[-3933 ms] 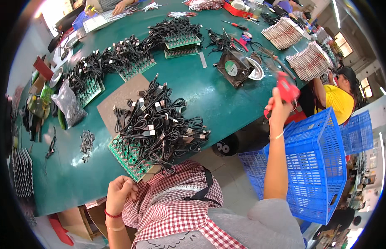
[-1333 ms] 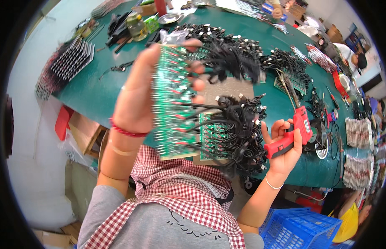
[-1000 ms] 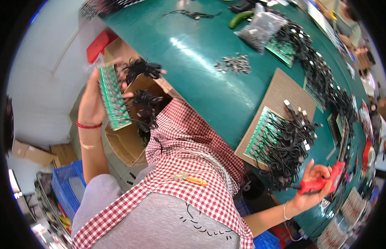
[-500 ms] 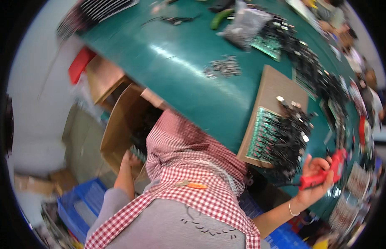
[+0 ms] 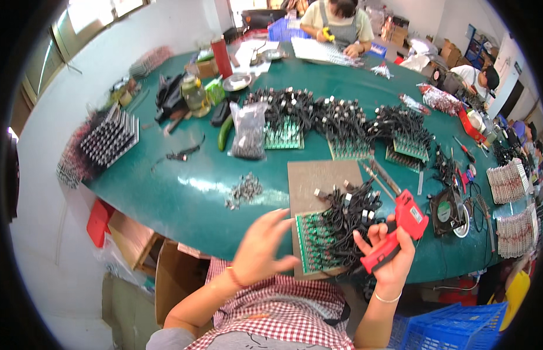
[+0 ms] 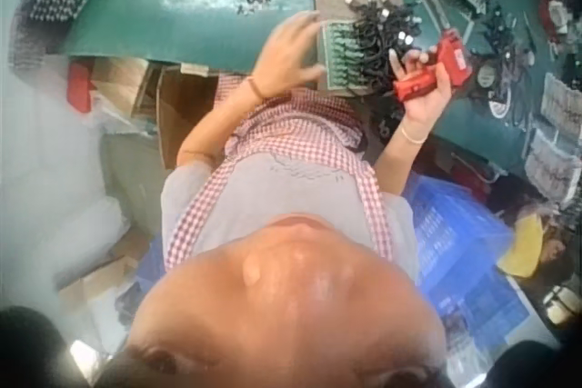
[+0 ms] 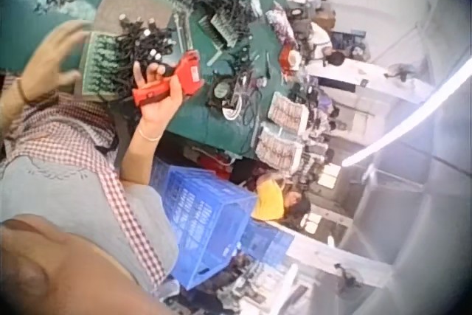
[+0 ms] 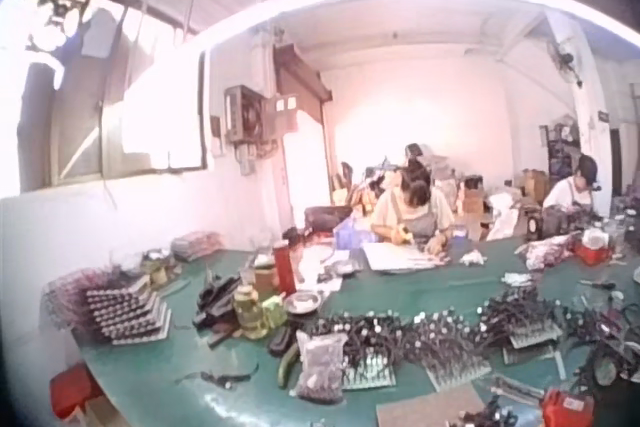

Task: The person applies solder to components on a printed circuit board with a handheld soldering iron, using solder wire.

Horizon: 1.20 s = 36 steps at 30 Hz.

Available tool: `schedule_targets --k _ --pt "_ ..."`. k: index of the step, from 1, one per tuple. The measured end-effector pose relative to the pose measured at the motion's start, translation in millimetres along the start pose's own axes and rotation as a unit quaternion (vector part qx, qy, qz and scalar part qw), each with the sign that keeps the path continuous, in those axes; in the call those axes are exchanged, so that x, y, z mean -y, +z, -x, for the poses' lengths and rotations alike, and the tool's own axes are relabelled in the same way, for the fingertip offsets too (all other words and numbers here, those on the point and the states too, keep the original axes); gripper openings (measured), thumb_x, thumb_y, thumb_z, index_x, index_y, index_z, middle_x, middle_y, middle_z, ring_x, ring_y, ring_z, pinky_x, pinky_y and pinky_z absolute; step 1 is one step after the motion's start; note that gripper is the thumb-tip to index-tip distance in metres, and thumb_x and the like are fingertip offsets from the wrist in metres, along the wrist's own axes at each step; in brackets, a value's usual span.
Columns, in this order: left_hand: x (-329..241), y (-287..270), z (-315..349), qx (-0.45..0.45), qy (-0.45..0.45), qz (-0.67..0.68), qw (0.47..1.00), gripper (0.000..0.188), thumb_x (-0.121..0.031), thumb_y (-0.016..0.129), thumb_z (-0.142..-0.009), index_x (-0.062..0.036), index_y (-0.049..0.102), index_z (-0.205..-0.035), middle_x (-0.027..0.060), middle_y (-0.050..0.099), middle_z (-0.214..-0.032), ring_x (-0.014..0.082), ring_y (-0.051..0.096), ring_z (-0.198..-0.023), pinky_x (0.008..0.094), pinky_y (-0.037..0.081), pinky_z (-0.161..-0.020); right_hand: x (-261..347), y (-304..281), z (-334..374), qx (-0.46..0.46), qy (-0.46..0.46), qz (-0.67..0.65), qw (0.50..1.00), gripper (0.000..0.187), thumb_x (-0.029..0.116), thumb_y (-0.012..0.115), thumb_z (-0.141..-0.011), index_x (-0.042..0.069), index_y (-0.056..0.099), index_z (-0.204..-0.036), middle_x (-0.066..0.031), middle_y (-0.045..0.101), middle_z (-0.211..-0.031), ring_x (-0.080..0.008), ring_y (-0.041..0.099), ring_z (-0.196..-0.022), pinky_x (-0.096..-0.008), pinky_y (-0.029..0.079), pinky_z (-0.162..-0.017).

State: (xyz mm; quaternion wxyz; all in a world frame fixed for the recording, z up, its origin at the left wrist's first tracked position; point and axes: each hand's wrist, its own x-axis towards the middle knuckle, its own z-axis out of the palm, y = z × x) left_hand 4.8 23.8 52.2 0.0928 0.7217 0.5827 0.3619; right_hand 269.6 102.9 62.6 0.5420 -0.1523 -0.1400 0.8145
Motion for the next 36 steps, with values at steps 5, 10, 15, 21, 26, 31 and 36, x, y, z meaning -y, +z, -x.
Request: schedule_targets --k 5,10,15,21,26,31,36 --pt "-11 46 -32 0.211 0.011 -0.155 0.965 0.103 -0.054 0.069 -0.063 0.0008 0.025 -0.138 0.0229 0.029 -0.139 0.0399 0.026 -0.130 0.0519 0.022 -0.105 37 -22 28 0.003 -0.104 0.032 0.994 0.024 0.020 0.054 -0.087 0.008 0.052 -0.108 -0.0146 0.061 -0.105 -0.0285 0.056 -0.105 -0.0561 0.034 -0.099" --pt "-2 52 -31 0.200 0.007 -0.098 0.975 0.097 -0.046 0.072 -0.064 0.0008 0.027 -0.137 0.0193 0.033 -0.137 0.0381 0.027 -0.129 0.0482 0.026 -0.105 76 -69 42 -0.088 -0.147 0.176 0.969 0.031 0.030 0.053 -0.086 0.012 0.049 -0.111 -0.0153 0.040 -0.138 -0.0216 0.032 -0.131 -0.0446 0.036 -0.096" --pt "1 51 -33 0.161 0.024 -0.032 0.986 0.094 -0.037 0.074 -0.064 0.0027 0.028 -0.135 0.0211 0.036 -0.133 0.0378 0.031 -0.125 0.0432 0.028 -0.105 34 -93 2 -0.092 -0.148 0.129 0.976 0.033 0.029 0.057 -0.085 0.006 0.052 -0.108 -0.0288 0.039 -0.131 -0.0429 0.043 -0.118 -0.0550 0.047 -0.084" --pt "12 48 -30 0.152 0.010 0.051 0.987 0.086 -0.026 0.074 -0.067 -0.0007 0.030 -0.136 0.0220 0.036 -0.131 0.0375 0.033 -0.124 0.0415 0.031 -0.103 39 -46 2 -0.038 -0.069 0.075 0.994 0.030 0.023 0.060 -0.081 0.003 0.054 -0.102 -0.0268 0.044 -0.127 -0.0390 0.040 -0.122 -0.0510 0.040 -0.095" --pt "22 51 -11 0.040 -0.072 0.097 0.992 0.082 -0.010 0.072 -0.068 -0.0014 0.028 -0.137 0.0208 0.029 -0.135 0.0351 0.034 -0.123 0.0389 0.030 -0.104 29 -35 -1 -0.043 -0.042 0.098 0.993 0.032 0.025 0.061 -0.080 0.002 0.054 -0.101 -0.0270 0.045 -0.125 -0.0370 0.043 -0.119 -0.0460 0.042 -0.092" --pt "18 53 -1 0.038 -0.154 0.091 0.983 0.089 -0.011 0.072 -0.071 0.0045 0.017 -0.138 0.0213 0.029 -0.130 0.0327 0.037 -0.119 0.0361 0.040 -0.097 21 -39 0 -0.075 -0.032 0.093 0.992 0.031 0.024 0.061 -0.080 0.001 0.054 -0.100 -0.0247 0.052 -0.118 -0.0368 0.050 -0.112 -0.0432 0.044 -0.091" --pt "13 50 8 0.028 -0.230 0.154 0.961 0.084 -0.012 0.071 -0.073 0.0057 0.020 -0.137 0.0197 0.042 -0.116 0.0269 0.052 -0.100 0.0305 0.046 -0.083 19 -38 -1 -0.077 -0.035 0.095 0.992 0.031 0.025 0.060 -0.081 0.002 0.054 -0.100 -0.0264 0.053 -0.116 -0.0375 0.049 -0.113 -0.0442 0.043 -0.093"
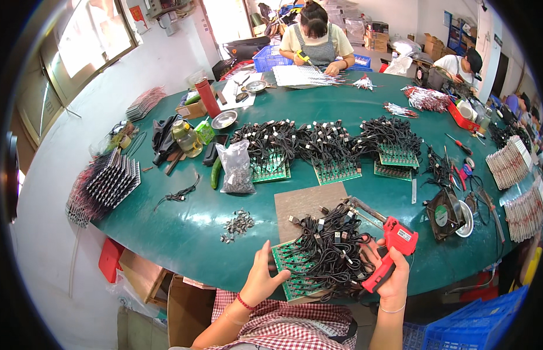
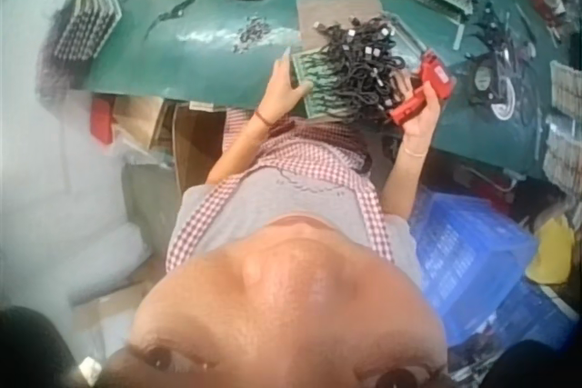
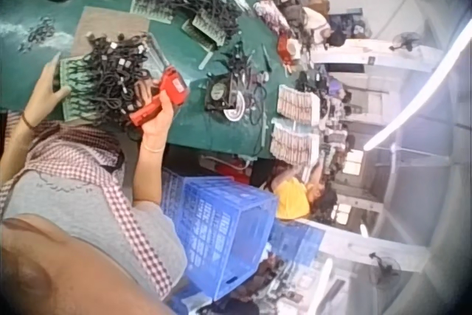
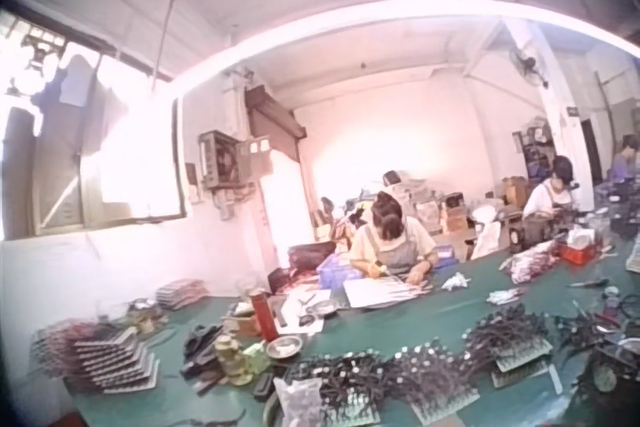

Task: The person applies solder to components on a printed circuit board with a handheld soldering iron, using solder wire.

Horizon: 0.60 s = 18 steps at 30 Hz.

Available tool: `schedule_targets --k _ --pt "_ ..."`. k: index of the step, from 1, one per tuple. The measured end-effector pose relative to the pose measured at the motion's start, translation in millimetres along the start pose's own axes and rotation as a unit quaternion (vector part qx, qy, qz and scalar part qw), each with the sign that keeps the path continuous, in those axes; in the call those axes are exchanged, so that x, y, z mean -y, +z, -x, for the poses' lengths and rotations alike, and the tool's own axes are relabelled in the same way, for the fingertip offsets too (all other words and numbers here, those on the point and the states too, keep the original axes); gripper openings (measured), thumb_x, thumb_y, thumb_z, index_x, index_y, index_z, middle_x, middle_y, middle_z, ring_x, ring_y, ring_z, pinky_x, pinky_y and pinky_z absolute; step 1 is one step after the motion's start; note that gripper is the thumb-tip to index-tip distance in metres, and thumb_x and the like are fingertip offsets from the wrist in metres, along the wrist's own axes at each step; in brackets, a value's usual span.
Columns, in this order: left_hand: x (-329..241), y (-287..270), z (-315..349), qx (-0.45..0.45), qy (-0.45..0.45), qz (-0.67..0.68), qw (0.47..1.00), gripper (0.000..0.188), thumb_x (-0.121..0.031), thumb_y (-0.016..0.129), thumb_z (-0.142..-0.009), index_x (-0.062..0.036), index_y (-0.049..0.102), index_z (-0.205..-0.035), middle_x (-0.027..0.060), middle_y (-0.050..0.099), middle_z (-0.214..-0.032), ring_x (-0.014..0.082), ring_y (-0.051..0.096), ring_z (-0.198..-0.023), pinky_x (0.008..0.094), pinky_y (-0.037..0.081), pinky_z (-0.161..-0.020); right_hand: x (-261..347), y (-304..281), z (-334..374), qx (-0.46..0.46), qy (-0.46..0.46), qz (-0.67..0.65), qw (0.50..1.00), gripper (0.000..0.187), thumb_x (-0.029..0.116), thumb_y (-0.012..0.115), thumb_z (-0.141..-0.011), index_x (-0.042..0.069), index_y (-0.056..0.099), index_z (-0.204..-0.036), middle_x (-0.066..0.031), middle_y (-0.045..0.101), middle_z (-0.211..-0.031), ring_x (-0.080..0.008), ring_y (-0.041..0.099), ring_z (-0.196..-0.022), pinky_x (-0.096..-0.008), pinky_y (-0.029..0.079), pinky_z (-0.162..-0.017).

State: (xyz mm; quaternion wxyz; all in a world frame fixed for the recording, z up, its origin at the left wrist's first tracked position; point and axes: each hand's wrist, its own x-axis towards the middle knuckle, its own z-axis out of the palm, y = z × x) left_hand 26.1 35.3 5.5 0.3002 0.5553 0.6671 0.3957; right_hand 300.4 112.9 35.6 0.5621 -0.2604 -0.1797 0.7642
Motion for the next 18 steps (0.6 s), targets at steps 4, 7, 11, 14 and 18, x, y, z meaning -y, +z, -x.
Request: schedule_targets --k 4,7,11,14,18 --pt "10 3 3 0.039 0.017 0.025 0.999 0.076 -0.011 0.069 -0.076 0.0067 0.025 -0.136 0.0118 0.050 -0.092 0.0164 0.053 -0.065 0.0267 0.047 -0.060 -1 -1 3 0.013 -0.009 0.009 1.000 0.030 0.026 0.060 -0.081 0.002 0.054 -0.099 -0.0266 0.052 -0.116 -0.0379 0.048 -0.114 -0.0449 0.041 -0.095" --pt "8 -3 4 0.062 -0.028 0.097 0.993 0.075 -0.005 0.068 -0.076 0.0044 0.026 -0.137 0.0111 0.049 -0.098 0.0125 0.053 -0.070 0.0231 0.048 -0.059 4 -3 4 0.014 0.000 0.008 1.000 0.030 0.027 0.060 -0.082 0.003 0.054 -0.100 -0.0263 0.050 -0.121 -0.0385 0.046 -0.116 -0.0469 0.041 -0.094" --pt "12 -37 -20 -0.071 0.066 -0.070 0.993 0.066 -0.005 0.068 -0.074 0.0013 0.036 -0.131 0.0125 0.050 -0.103 0.0175 0.055 -0.072 0.0285 0.048 -0.061 26 -5 18 -0.015 -0.007 0.029 0.999 0.032 0.029 0.060 -0.083 0.008 0.053 -0.105 -0.0209 0.042 -0.131 -0.0368 0.042 -0.121 -0.0560 0.039 -0.092" --pt "43 -64 -63 -0.157 0.079 -0.366 0.914 0.039 -0.011 0.069 -0.070 -0.0045 0.053 -0.105 0.0121 0.051 -0.100 0.0289 0.051 -0.093 0.0381 0.043 -0.076 44 -3 30 -0.004 -0.037 0.021 0.999 0.030 0.028 0.058 -0.084 0.010 0.052 -0.107 -0.0186 0.041 -0.134 -0.0310 0.038 -0.125 -0.0584 0.035 -0.095" --pt "69 -70 -79 -0.121 0.072 -0.410 0.901 0.028 -0.015 0.070 -0.069 -0.0059 0.054 -0.090 0.0097 0.052 -0.092 0.0266 0.051 -0.088 0.0372 0.043 -0.072 52 10 45 0.009 -0.069 0.028 0.997 0.030 0.027 0.058 -0.084 0.010 0.051 -0.108 -0.0185 0.041 -0.132 -0.0304 0.037 -0.126 -0.0591 0.035 -0.095"
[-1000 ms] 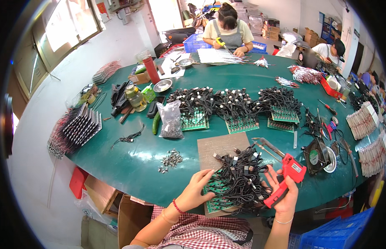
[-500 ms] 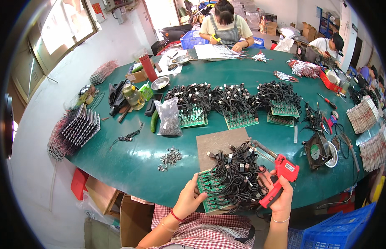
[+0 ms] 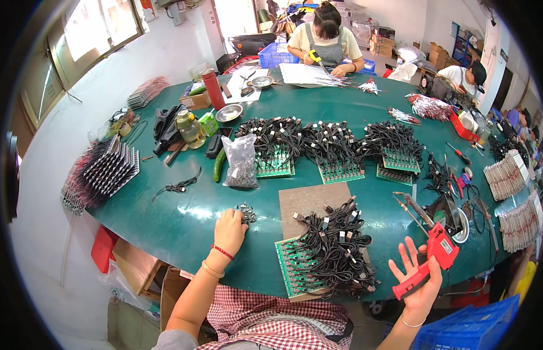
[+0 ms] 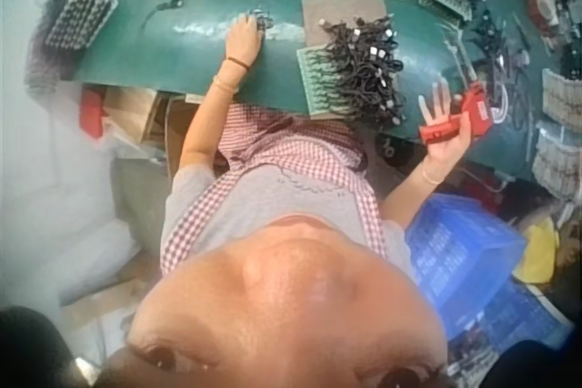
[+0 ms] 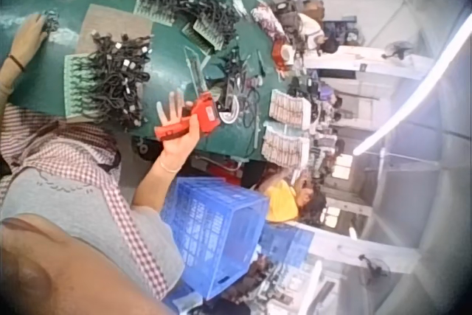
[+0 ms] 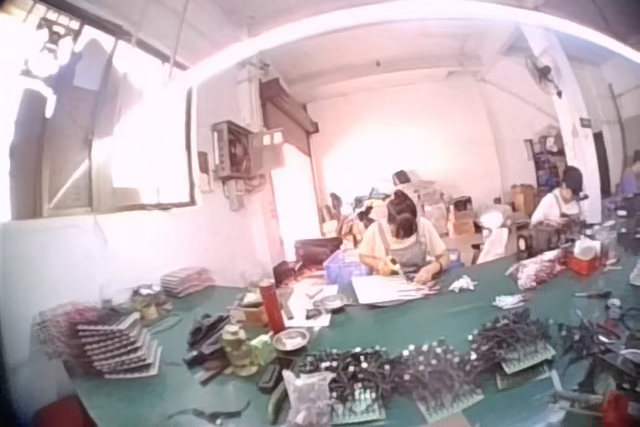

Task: The person applies solder to components on a printed circuit board with a handheld soldering iron, using solder wire.

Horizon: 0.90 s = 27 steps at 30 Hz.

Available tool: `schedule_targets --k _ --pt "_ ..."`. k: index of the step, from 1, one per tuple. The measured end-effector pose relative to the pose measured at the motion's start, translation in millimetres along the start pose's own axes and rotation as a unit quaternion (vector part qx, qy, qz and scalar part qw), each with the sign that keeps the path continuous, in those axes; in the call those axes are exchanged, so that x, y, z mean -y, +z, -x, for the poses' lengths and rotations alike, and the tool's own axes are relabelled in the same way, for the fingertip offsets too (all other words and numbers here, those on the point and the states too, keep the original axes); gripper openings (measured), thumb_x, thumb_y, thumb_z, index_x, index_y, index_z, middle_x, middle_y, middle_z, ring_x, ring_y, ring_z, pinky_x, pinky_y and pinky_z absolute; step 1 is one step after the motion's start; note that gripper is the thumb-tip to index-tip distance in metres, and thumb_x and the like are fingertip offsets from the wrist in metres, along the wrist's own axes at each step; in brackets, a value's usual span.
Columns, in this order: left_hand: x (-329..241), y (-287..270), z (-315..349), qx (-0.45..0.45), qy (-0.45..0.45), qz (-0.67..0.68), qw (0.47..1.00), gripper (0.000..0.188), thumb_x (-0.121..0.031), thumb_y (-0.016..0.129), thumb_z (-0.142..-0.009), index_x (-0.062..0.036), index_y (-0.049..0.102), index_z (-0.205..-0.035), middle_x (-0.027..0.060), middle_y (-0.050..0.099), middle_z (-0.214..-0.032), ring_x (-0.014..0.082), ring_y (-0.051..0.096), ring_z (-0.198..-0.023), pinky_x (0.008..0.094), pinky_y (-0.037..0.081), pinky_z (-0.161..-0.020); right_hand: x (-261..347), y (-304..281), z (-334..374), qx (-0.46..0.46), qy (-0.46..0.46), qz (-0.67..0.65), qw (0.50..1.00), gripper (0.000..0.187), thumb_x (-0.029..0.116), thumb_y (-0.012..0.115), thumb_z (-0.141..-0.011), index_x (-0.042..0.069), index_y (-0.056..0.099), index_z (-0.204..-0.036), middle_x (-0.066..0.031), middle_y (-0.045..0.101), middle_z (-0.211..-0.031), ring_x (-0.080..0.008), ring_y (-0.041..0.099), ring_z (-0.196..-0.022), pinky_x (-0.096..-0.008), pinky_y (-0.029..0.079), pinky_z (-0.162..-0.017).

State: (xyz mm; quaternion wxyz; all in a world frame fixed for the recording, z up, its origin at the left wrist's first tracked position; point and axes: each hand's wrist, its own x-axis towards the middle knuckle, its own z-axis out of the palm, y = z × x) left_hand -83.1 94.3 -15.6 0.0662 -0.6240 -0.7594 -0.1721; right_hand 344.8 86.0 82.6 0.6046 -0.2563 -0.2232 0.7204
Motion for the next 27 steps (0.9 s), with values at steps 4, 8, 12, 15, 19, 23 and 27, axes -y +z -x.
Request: schedule_targets --k 4,8,12,15,19,23,27 --pt "-1 0 -3 -0.025 0.003 -0.032 0.999 0.022 -0.017 0.069 -0.070 -0.0082 0.056 -0.085 0.0060 0.054 -0.083 0.0245 0.053 -0.083 0.0368 0.042 -0.070 6 13 14 -0.001 -0.030 0.012 0.999 0.031 0.027 0.058 -0.084 0.009 0.050 -0.108 -0.0189 0.042 -0.131 -0.0303 0.038 -0.124 -0.0588 0.036 -0.094" --pt "-1 -8 -4 -0.069 0.007 -0.010 0.998 0.012 -0.017 0.067 -0.071 -0.0098 0.058 -0.076 0.0035 0.054 -0.078 0.0232 0.054 -0.080 0.0369 0.041 -0.067 12 28 28 -0.015 -0.054 0.042 0.998 0.032 0.026 0.057 -0.085 0.008 0.048 -0.110 -0.0187 0.045 -0.127 -0.0297 0.041 -0.122 -0.0571 0.040 -0.091" --pt "6 -8 -4 -0.105 0.017 0.019 0.994 0.009 -0.015 0.065 -0.072 -0.0095 0.059 -0.073 0.0049 0.055 -0.077 0.0236 0.054 -0.078 0.0368 0.040 -0.066 12 45 37 -0.020 -0.083 0.067 0.994 0.033 0.025 0.056 -0.085 0.007 0.048 -0.111 -0.0164 0.051 -0.117 -0.0263 0.049 -0.111 -0.0510 0.045 -0.089" --pt "12 -5 -2 -0.126 0.018 0.061 0.990 0.006 -0.011 0.063 -0.073 -0.0083 0.058 -0.075 0.0068 0.056 -0.075 0.0251 0.055 -0.075 0.0370 0.041 -0.065 4 49 37 -0.012 -0.094 0.084 0.992 0.033 0.025 0.055 -0.086 0.006 0.047 -0.112 -0.0138 0.055 -0.104 -0.0231 0.055 -0.097 -0.0447 0.049 -0.083" --pt "14 -6 2 -0.126 0.006 0.121 0.985 0.005 -0.005 0.060 -0.074 -0.0048 0.056 -0.078 0.0100 0.057 -0.073 0.0287 0.055 -0.072 0.0383 0.044 -0.066 -19 57 35 0.006 -0.051 0.091 0.995 0.035 0.025 0.056 -0.085 0.003 0.047 -0.111 -0.0111 0.055 -0.088 -0.0203 0.056 -0.078 -0.0398 0.051 -0.072" --pt "15 -13 13 -0.132 0.014 0.154 0.979 0.006 -0.003 0.058 -0.074 -0.0018 0.059 -0.080 0.0128 0.059 -0.075 0.0306 0.056 -0.074 0.0388 0.046 -0.069 -48 68 33 0.020 0.030 0.052 0.998 0.035 0.023 0.058 -0.083 0.002 0.048 -0.109 -0.0133 0.056 -0.083 -0.0218 0.057 -0.075 -0.0408 0.051 -0.072" --pt "-15 -49 31 0.045 -0.042 0.339 0.939 0.011 -0.003 0.060 -0.076 0.0008 0.065 -0.085 0.0122 0.064 -0.076 0.0189 0.062 -0.064 0.0271 0.048 -0.061 -81 75 29 0.007 0.058 0.077 0.995 0.031 0.012 0.057 -0.082 -0.002 0.050 -0.108 -0.0156 0.058 -0.083 -0.0239 0.059 -0.074 -0.0398 0.053 -0.072"
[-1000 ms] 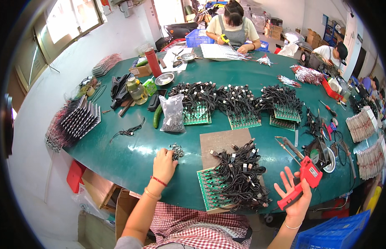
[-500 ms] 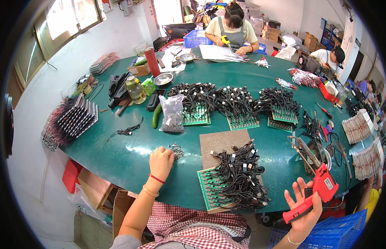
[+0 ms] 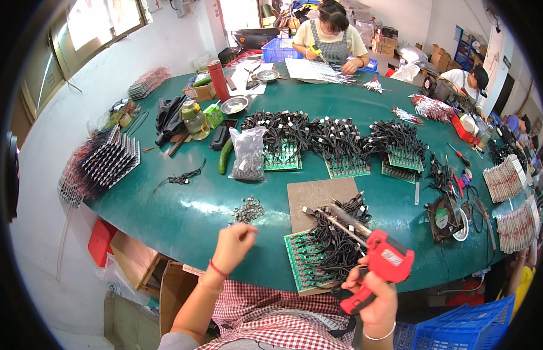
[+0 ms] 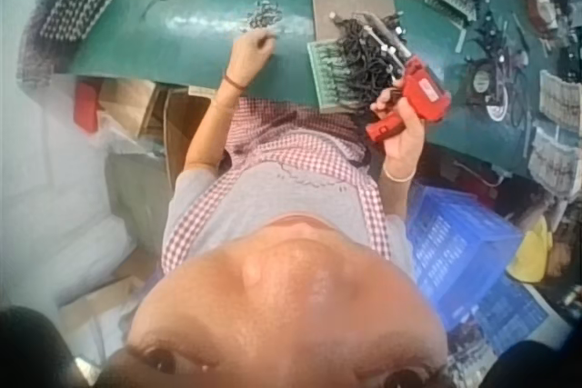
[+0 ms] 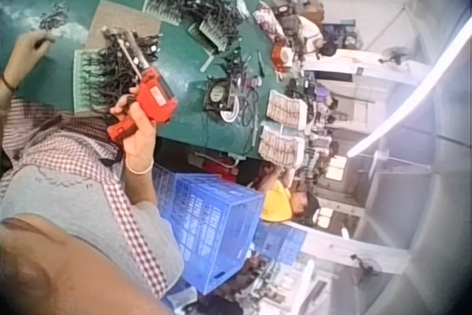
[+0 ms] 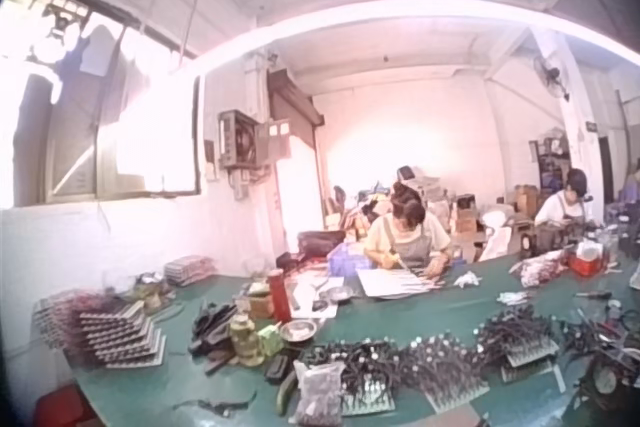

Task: The person applies solder to components on a printed circuit board with a handheld soldering iron, using solder wire.

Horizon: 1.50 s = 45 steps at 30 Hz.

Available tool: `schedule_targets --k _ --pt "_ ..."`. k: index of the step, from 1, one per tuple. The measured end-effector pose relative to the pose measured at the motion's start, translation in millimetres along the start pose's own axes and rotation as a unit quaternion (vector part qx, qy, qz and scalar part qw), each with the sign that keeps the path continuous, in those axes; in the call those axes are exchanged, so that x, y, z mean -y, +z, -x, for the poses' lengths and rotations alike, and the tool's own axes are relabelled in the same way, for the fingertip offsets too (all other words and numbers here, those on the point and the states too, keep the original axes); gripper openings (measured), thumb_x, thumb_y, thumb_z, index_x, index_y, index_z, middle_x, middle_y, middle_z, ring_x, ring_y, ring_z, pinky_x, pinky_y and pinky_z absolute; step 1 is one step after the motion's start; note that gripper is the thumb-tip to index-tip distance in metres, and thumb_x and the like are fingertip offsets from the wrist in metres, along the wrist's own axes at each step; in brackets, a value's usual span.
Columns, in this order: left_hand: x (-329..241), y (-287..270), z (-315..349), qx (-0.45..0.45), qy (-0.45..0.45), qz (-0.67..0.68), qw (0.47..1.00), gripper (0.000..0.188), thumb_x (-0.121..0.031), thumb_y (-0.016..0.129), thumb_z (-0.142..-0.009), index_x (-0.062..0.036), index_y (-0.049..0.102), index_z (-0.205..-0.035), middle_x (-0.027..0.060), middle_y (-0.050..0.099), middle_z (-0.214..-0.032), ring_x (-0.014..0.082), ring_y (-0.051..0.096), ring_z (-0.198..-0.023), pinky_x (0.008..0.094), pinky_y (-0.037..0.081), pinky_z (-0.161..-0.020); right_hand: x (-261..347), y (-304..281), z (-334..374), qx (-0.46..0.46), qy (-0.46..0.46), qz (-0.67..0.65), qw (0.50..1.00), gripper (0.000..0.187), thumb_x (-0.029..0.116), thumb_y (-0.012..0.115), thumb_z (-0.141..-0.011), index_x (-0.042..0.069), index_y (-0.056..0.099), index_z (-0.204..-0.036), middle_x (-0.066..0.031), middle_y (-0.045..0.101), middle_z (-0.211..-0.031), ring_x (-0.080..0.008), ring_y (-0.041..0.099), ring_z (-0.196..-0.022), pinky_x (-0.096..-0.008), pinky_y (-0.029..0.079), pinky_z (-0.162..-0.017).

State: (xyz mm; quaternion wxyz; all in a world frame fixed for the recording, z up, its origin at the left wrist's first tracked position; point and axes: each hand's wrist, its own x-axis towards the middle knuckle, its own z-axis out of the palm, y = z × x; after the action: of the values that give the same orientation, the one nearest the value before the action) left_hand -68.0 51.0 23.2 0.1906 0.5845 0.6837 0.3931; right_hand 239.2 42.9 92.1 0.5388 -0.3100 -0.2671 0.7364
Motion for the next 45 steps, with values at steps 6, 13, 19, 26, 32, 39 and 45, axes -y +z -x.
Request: schedule_targets --k 6,13,19,26,32,39,45 --pt "-84 11 59 0.220 -0.112 0.406 0.880 0.016 -0.003 0.062 -0.083 0.0041 0.059 -0.097 0.0051 0.064 -0.086 0.0085 0.060 -0.082 0.0227 0.049 -0.074 -36 45 4 0.000 0.068 0.207 0.976 0.031 -0.004 0.066 -0.074 0.000 0.054 -0.102 -0.0051 0.061 -0.085 -0.0120 0.058 -0.075 -0.0259 0.049 -0.068" --pt "-94 15 64 0.184 -0.043 0.317 0.929 0.011 -0.007 0.064 -0.082 0.0007 0.060 -0.089 0.0056 0.065 -0.077 0.0090 0.062 -0.073 0.0238 0.050 -0.066 -39 44 5 0.012 0.061 0.281 0.958 0.016 0.001 0.067 -0.076 0.001 0.060 -0.090 -0.0009 0.061 -0.078 -0.0058 0.056 -0.066 -0.0213 0.046 -0.058" --pt "-100 20 66 0.196 -0.051 0.315 0.927 0.009 -0.007 0.063 -0.081 -0.0001 0.060 -0.086 0.0063 0.066 -0.076 0.0115 0.064 -0.071 0.0253 0.050 -0.064 -39 33 11 0.029 0.034 0.340 0.939 0.013 0.003 0.065 -0.077 0.001 0.060 -0.088 0.0001 0.061 -0.075 -0.0048 0.056 -0.064 -0.0209 0.046 -0.058" --pt "-95 22 63 0.224 -0.051 0.287 0.930 0.009 -0.007 0.062 -0.080 0.0009 0.059 -0.083 0.0080 0.065 -0.070 0.0117 0.062 -0.063 0.0260 0.050 -0.057 -39 35 8 0.005 0.056 0.327 0.944 0.013 -0.001 0.064 -0.078 0.001 0.059 -0.089 0.0002 0.060 -0.077 -0.0046 0.057 -0.069 -0.0211 0.046 -0.060" --pt "-89 18 53 0.261 -0.034 0.273 0.925 0.005 -0.003 0.062 -0.076 0.0003 0.058 -0.077 0.0048 0.061 -0.063 0.0059 0.055 -0.057 0.0229 0.045 -0.052 -48 30 7 0.029 0.034 0.366 0.930 0.015 -0.002 0.062 -0.078 0.000 0.058 -0.093 -0.0012 0.060 -0.080 -0.0061 0.057 -0.070 -0.0212 0.046 -0.061" --pt "-66 21 29 0.378 -0.092 0.356 0.850 0.003 -0.001 0.061 -0.076 0.0000 0.059 -0.075 -0.0002 0.059 -0.066 0.0031 0.053 -0.060 0.0203 0.044 -0.054 -48 22 4 0.032 0.079 0.371 0.925 0.039 -0.005 0.059 -0.080 0.000 0.046 -0.116 -0.0047 0.058 -0.087 -0.0090 0.055 -0.074 -0.0230 0.046 -0.064" --pt "2 32 -11 0.300 -0.259 0.378 0.837 0.008 -0.011 0.057 -0.084 -0.0042 0.057 -0.079 0.0029 0.062 -0.069 0.0045 0.053 -0.054 0.0171 0.040 -0.046 -21 15 4 -0.012 0.052 0.367 0.929 0.037 0.019 0.053 -0.089 -0.005 0.044 -0.116 -0.0074 0.051 -0.065 -0.0130 0.050 -0.056 -0.0282 0.047 -0.056"
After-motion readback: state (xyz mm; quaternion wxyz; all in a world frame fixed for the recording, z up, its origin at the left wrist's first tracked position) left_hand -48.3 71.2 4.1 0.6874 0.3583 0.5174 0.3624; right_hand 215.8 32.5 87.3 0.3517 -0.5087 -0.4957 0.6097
